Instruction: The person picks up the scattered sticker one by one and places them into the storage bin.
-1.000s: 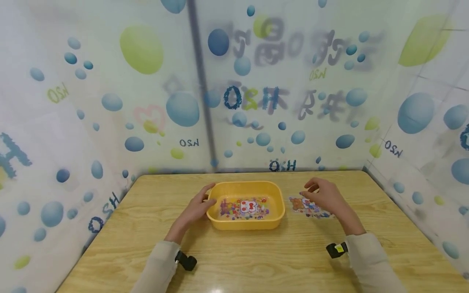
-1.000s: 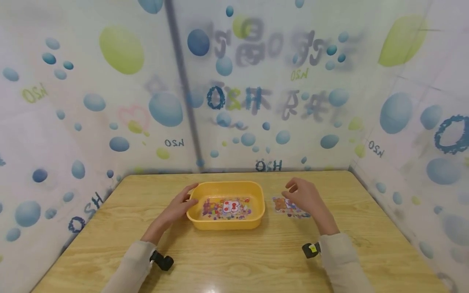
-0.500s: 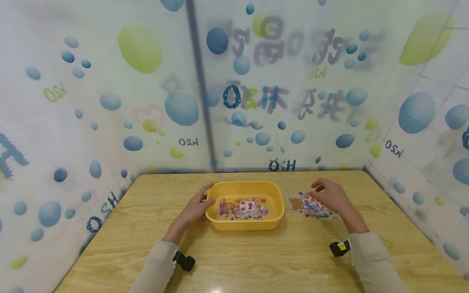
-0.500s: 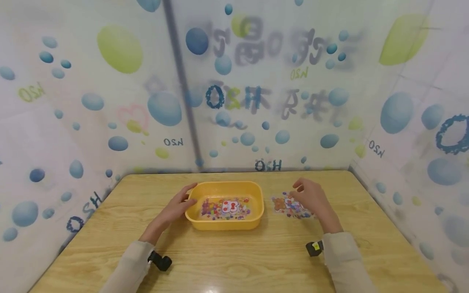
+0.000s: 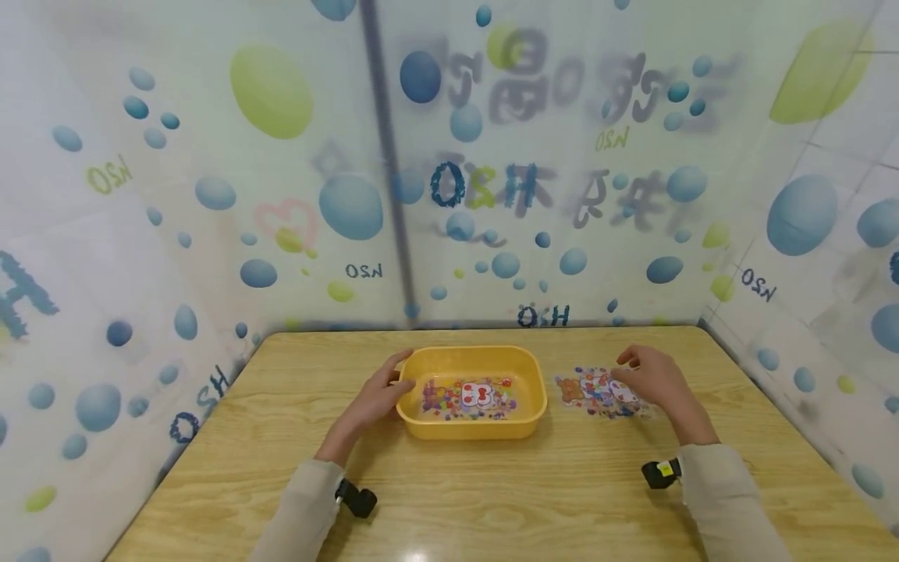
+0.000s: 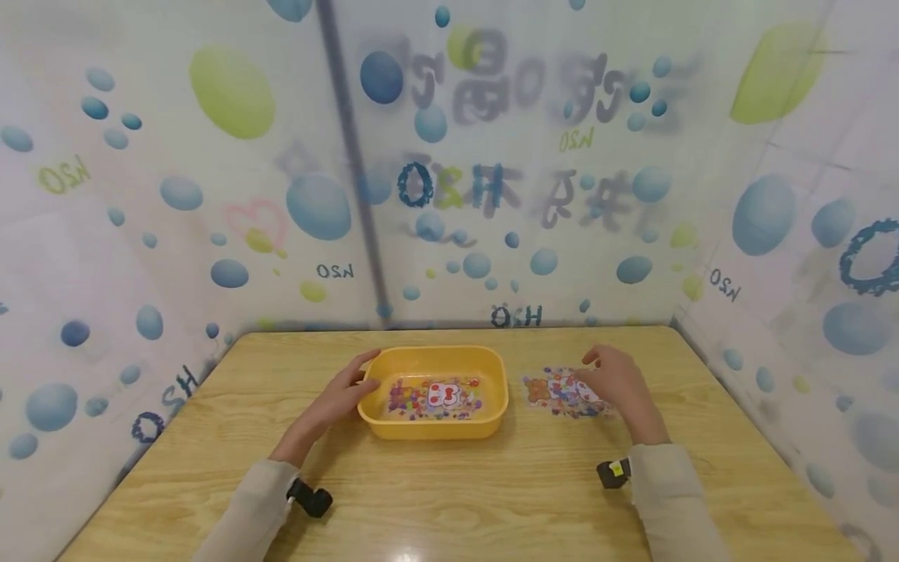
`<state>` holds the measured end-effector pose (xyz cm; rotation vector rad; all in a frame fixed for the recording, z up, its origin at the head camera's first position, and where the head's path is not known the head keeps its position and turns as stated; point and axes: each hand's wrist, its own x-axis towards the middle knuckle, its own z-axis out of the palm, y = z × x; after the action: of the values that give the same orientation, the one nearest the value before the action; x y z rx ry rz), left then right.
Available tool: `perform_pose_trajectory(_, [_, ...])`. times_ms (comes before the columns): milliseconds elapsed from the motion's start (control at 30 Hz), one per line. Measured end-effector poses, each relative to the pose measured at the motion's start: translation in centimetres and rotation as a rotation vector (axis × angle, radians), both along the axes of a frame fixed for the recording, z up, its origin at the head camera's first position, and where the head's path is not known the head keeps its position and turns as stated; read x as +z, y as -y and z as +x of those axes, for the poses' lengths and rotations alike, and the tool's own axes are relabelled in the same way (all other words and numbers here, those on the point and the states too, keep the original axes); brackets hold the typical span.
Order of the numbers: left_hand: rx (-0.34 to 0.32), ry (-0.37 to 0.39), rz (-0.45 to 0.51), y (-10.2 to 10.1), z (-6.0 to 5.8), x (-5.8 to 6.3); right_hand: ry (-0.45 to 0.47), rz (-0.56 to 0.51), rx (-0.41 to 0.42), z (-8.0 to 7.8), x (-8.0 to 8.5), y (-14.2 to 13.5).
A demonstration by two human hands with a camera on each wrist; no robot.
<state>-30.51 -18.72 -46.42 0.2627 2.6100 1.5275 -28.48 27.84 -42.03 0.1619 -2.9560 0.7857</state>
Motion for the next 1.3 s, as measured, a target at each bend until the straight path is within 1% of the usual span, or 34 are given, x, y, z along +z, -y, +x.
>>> perform_pose_trajectory(100, [0.0,0.004,-0.001,-0.1,0.0,0.0,0.017,0.035,-0.022,0.1,0.0,-0.2])
perform_pose_trajectory(233, [0.004,-0.001,-0.011,-0.1,0.0,0.1,0.053,0.052,-0.053,0.1,-0.2,-0.5])
perform_pose_trajectory(467, [0.009,0.007,-0.007,-0.1,-0.1,-0.1,0.131,0.018,-0.083,0.0,-0.4,-1.4])
perform_pose_trajectory(667, [0.001,0.002,-0.02,0.0,-0.2,-0.3,0.113,0.066,-0.088,-0.3,-0.8,-2.1])
perform_pose_trajectory(933, [-0.014,0.002,-0.011,0.0,0.3,0.1,0.112,0.059,-0.097,-0.5,-1.1,-2.5])
perform_pose_trajectory(1133, [-0.011,0.025,-0.007,0.0,0.2,0.4,0.134,0.064,-0.084,-0.8,-1.6,-2.7])
perform_pose_trajectory(1300, [-0.002,0.014,-0.008,-0.2,0.2,0.4,0.174,0.072,-0.088,-1.0,-1.7,-2.8])
